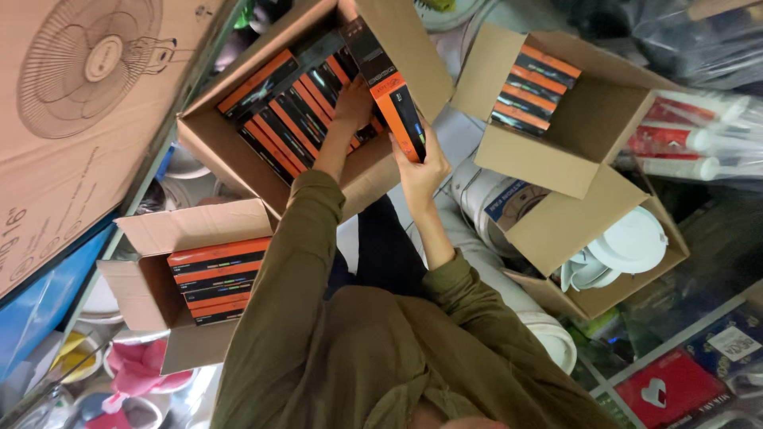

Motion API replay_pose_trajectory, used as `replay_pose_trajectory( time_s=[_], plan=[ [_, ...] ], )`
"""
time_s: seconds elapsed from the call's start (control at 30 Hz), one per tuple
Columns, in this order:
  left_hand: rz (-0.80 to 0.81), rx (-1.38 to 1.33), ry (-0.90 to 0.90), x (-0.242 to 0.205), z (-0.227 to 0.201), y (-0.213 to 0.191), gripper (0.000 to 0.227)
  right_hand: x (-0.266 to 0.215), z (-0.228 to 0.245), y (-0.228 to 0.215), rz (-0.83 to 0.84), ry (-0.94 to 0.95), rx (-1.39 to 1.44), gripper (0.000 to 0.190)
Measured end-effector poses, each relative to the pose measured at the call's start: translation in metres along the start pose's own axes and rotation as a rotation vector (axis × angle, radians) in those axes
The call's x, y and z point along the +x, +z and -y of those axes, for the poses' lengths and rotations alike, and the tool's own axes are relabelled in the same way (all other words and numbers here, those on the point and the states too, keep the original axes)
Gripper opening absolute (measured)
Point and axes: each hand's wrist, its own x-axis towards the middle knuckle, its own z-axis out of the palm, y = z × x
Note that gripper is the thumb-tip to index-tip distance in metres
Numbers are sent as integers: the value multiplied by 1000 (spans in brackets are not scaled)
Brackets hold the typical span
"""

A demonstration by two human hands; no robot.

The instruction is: The person unboxes a round LED downlight, places it back inside its cardboard packaging along with the manual, and then organizes several identical light boxes into a larger cardboard shipping carton.

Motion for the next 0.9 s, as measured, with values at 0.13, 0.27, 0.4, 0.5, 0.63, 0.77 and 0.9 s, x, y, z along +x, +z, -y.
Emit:
replay_pose_trajectory(
  time_s=[0.13,0.27,0.4,0.5,0.63,0.77,0.9],
  plan=[
    [-160,182,7,4,7,24,75,0,-8,6,11,21,37,54],
    [-192,261,-78,-21,12,39,78,2,-14,18,40,22,-17,55],
    [-186,166,-96,-40,20,34,86,6,-19,40,63,0,-109,55],
    [-159,174,-100,-42,19,28,87,14,-24,61,72,-34,-264,54],
    [-64,214,-122,-42,13,25,85,27,-23,97,113,-54,-330,56],
    [-151,234,-126,-44,12,22,88,44,-27,114,144,19,-384,58],
    [-82,193,-144,-41,2,19,84,62,-42,108,246,-55,-286,60]
  ],
)
